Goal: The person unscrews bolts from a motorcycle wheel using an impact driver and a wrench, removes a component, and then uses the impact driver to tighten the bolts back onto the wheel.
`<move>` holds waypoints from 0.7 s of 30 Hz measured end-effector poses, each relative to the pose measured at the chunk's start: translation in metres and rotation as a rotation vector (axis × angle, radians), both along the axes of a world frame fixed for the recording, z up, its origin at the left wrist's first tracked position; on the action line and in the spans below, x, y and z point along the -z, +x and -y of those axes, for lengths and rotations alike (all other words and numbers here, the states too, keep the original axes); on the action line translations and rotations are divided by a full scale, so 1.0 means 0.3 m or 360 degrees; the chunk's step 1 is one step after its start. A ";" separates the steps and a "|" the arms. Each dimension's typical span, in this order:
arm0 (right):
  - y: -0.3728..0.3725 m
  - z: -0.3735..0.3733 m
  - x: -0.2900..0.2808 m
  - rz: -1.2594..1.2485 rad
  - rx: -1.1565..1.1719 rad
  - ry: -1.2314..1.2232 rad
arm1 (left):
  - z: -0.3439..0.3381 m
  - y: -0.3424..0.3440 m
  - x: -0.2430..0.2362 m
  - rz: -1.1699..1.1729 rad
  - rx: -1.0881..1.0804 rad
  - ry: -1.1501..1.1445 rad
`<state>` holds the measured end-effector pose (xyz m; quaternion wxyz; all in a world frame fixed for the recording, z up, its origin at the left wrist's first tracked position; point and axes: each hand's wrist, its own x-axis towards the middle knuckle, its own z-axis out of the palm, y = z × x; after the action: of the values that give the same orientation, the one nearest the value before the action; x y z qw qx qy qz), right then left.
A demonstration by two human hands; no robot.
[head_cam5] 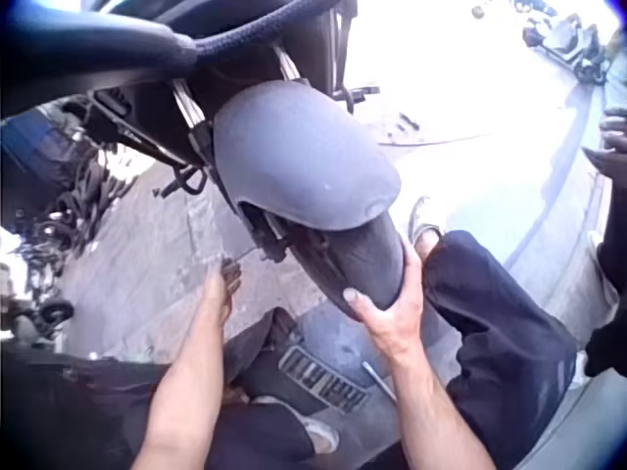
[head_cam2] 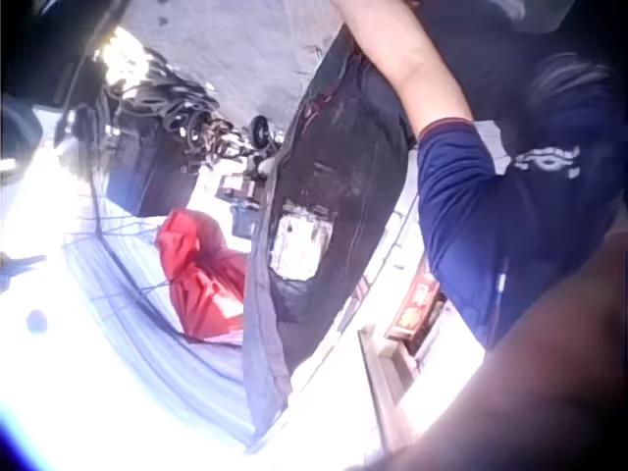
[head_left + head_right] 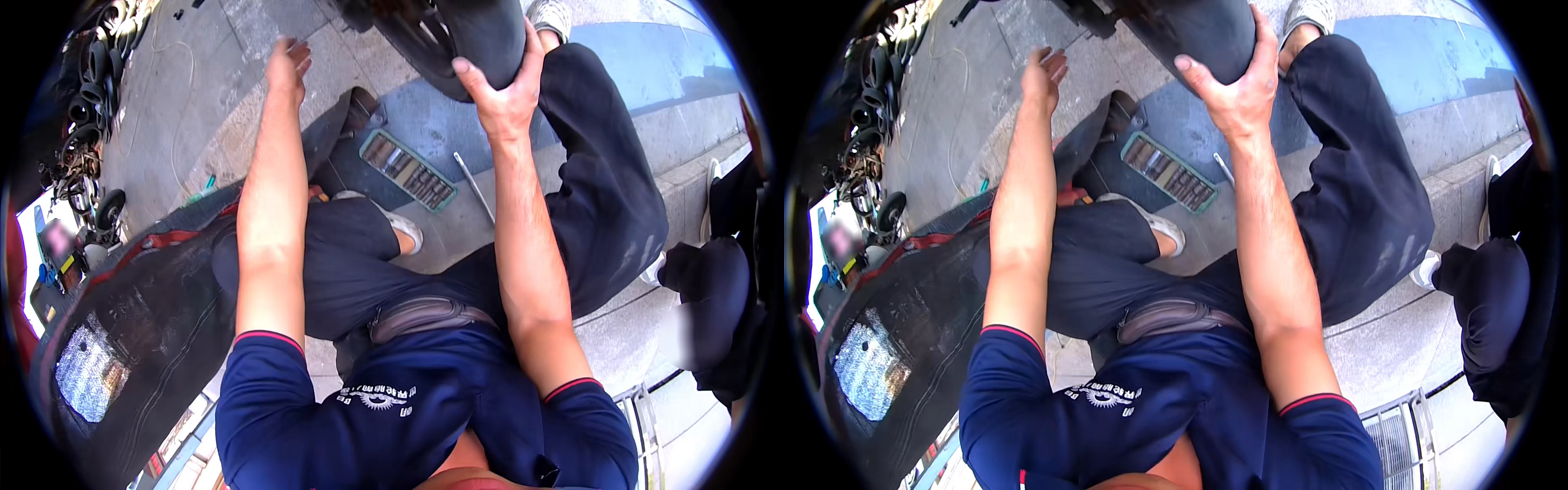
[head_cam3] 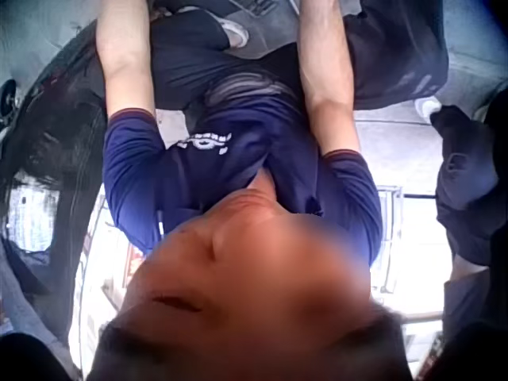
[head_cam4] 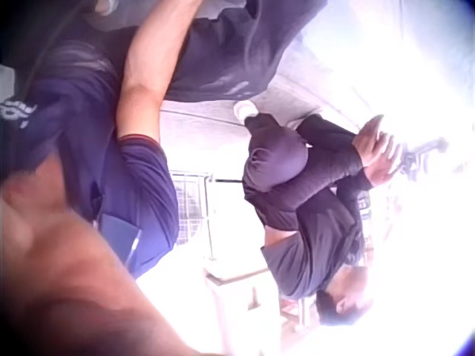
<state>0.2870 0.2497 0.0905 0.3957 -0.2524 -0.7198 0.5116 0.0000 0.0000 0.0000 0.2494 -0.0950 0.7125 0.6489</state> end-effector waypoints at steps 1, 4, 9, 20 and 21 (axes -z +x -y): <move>-0.022 -0.012 -0.002 -0.0020 0.0029 0.0049 | 0.039 -0.003 0.041 0.0047 0.0264 -0.0329; 0.027 0.084 0.153 -0.0311 0.0202 -0.0359 | 0.205 0.211 0.135 -0.0244 0.1386 -0.1596; 0.080 0.233 0.375 0.0077 0.0579 -0.0702 | 0.413 0.202 0.020 -0.0271 0.1964 -0.2528; 0.387 0.300 0.618 0.3124 -0.0629 -0.0190 | 0.353 0.202 0.164 -0.1093 0.1603 -0.1964; 0.427 0.248 0.592 0.3175 -0.0712 -0.0072 | 0.213 0.210 0.259 -0.1049 0.1631 -0.1822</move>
<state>0.4151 0.1752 -0.0871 -0.4934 -0.4305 -0.7420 0.1441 0.0630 -0.0639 -0.0776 0.2057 0.3234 0.9236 -0.0125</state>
